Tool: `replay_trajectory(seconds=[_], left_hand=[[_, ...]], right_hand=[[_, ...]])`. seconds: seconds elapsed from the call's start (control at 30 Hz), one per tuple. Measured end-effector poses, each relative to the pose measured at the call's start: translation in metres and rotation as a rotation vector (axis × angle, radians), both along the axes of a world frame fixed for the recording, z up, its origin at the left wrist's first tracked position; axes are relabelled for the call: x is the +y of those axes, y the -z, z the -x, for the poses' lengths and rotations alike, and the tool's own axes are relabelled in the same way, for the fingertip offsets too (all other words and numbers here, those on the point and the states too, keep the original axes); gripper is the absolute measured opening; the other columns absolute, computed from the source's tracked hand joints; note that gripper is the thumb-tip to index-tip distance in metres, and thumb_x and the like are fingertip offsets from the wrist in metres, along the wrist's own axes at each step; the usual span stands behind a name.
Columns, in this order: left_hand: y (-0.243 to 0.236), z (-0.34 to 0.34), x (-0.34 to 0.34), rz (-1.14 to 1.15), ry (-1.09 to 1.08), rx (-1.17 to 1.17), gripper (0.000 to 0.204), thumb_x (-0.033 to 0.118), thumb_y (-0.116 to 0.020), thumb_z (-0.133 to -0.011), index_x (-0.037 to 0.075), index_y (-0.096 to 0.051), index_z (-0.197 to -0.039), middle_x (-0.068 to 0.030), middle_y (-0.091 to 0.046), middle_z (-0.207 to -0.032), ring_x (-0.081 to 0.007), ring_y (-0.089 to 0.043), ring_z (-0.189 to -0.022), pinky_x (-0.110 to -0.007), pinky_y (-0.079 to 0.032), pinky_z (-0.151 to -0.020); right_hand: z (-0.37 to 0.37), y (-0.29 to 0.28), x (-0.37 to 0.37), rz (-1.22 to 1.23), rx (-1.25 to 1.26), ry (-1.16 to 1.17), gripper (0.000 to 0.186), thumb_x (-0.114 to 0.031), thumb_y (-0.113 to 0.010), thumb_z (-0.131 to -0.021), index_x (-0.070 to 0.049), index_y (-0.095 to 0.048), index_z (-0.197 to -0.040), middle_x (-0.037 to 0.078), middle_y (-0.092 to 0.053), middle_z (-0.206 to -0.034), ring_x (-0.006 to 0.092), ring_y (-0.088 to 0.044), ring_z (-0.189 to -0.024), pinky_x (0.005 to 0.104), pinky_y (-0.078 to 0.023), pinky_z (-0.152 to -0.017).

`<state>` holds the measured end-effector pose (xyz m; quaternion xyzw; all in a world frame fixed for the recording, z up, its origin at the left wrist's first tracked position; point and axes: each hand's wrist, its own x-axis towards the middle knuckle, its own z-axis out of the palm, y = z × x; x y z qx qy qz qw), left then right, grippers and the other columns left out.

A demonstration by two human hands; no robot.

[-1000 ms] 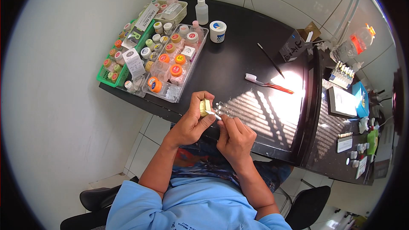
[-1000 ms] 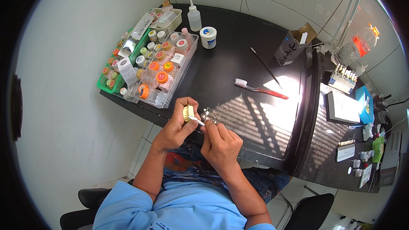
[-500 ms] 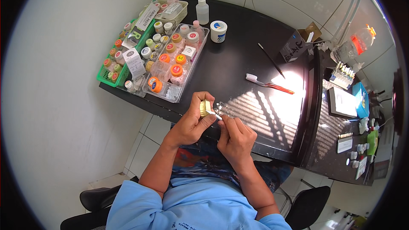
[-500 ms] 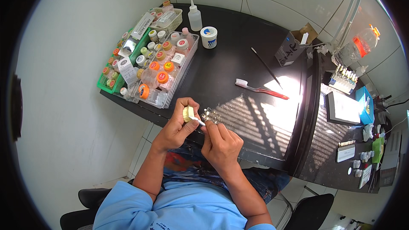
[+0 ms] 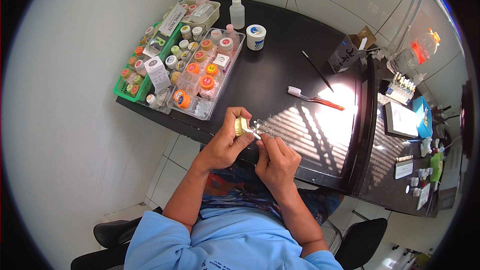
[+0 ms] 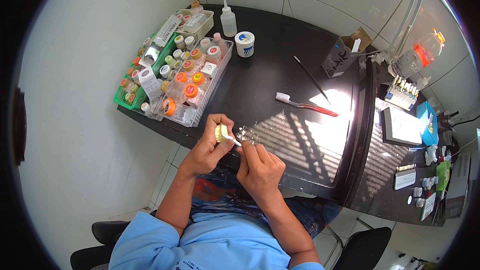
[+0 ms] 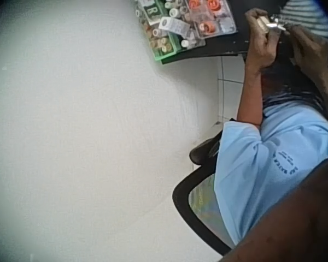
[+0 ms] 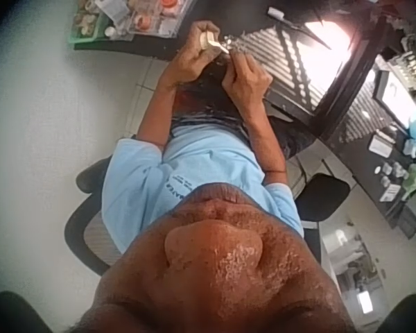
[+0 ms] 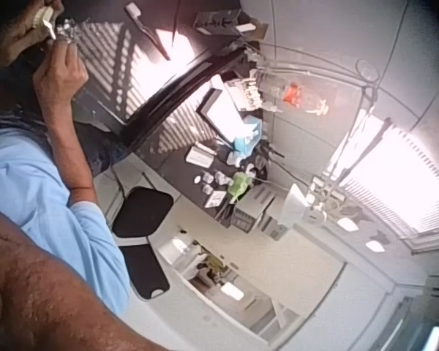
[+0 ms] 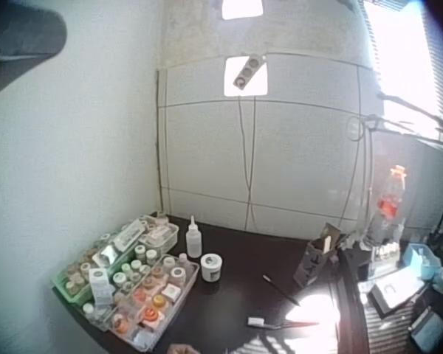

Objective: Applying stain and glaze to a dental tooth model using a fine brush at a laboratory bench.

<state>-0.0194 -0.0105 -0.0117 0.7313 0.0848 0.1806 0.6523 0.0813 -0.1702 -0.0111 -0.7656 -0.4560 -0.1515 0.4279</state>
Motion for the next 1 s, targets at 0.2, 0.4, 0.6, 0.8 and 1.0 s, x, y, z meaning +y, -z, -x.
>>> replay_trajectory(seconds=[0.2,0.4,0.6,0.8,1.0], left_hand=[[-0.0034,0.0008,-0.0019,0.019,0.007,-0.016,0.046,0.020,-0.064,-0.115,0.002,-0.038,-0.148,-0.0079,-0.050,-0.125,-0.0123,-0.057,-0.111,-0.031,-0.049,-0.102],[-0.0011,0.0009,-0.0007,0.063,0.045,-0.035,0.046,0.015,-0.062,-0.114,0.002,-0.036,-0.150,-0.0075,-0.050,-0.124,-0.0118,-0.058,-0.110,-0.030,-0.049,-0.101],[0.0011,0.0014,-0.0001,0.035,0.027,-0.018,0.045,0.017,-0.062,-0.115,0.003,-0.037,-0.149,-0.0071,-0.052,-0.121,-0.0116,-0.057,-0.109,-0.030,-0.048,-0.101],[-0.0032,0.0023,-0.0004,0.012,0.022,-0.011,0.044,0.017,-0.063,-0.115,0.004,-0.038,-0.149,-0.0071,-0.052,-0.122,-0.0123,-0.057,-0.109,-0.030,-0.049,-0.101],[-0.0018,0.0029,0.0006,0.019,0.033,0.010,0.045,0.016,-0.063,-0.114,0.003,-0.038,-0.149,-0.0076,-0.050,-0.125,-0.0122,-0.057,-0.111,-0.030,-0.049,-0.102]], right_hand=[[0.0000,-0.0029,-0.0011,0.001,-0.001,-0.015,0.011,-0.013,-0.081,-0.095,-0.006,-0.078,-0.103,0.006,-0.059,-0.072,0.0255,-0.060,-0.053,0.0392,-0.045,-0.052],[0.0001,-0.0036,-0.0008,0.003,-0.001,-0.034,0.010,-0.012,-0.081,-0.095,-0.006,-0.077,-0.102,0.006,-0.059,-0.072,0.0250,-0.059,-0.053,0.0390,-0.044,-0.051],[-0.0001,-0.0037,-0.0007,-0.001,0.005,-0.032,0.009,-0.012,-0.081,-0.095,-0.006,-0.077,-0.101,0.006,-0.059,-0.072,0.0250,-0.058,-0.052,0.0389,-0.044,-0.051],[-0.0004,-0.0032,-0.0011,-0.004,0.005,-0.032,0.010,-0.011,-0.081,-0.094,-0.006,-0.077,-0.102,0.006,-0.059,-0.071,0.0250,-0.058,-0.052,0.0389,-0.043,-0.051],[-0.0006,-0.0028,-0.0011,-0.013,0.003,-0.031,0.011,-0.011,-0.081,-0.094,-0.006,-0.078,-0.103,0.006,-0.059,-0.072,0.0249,-0.058,-0.052,0.0389,-0.043,-0.051]])
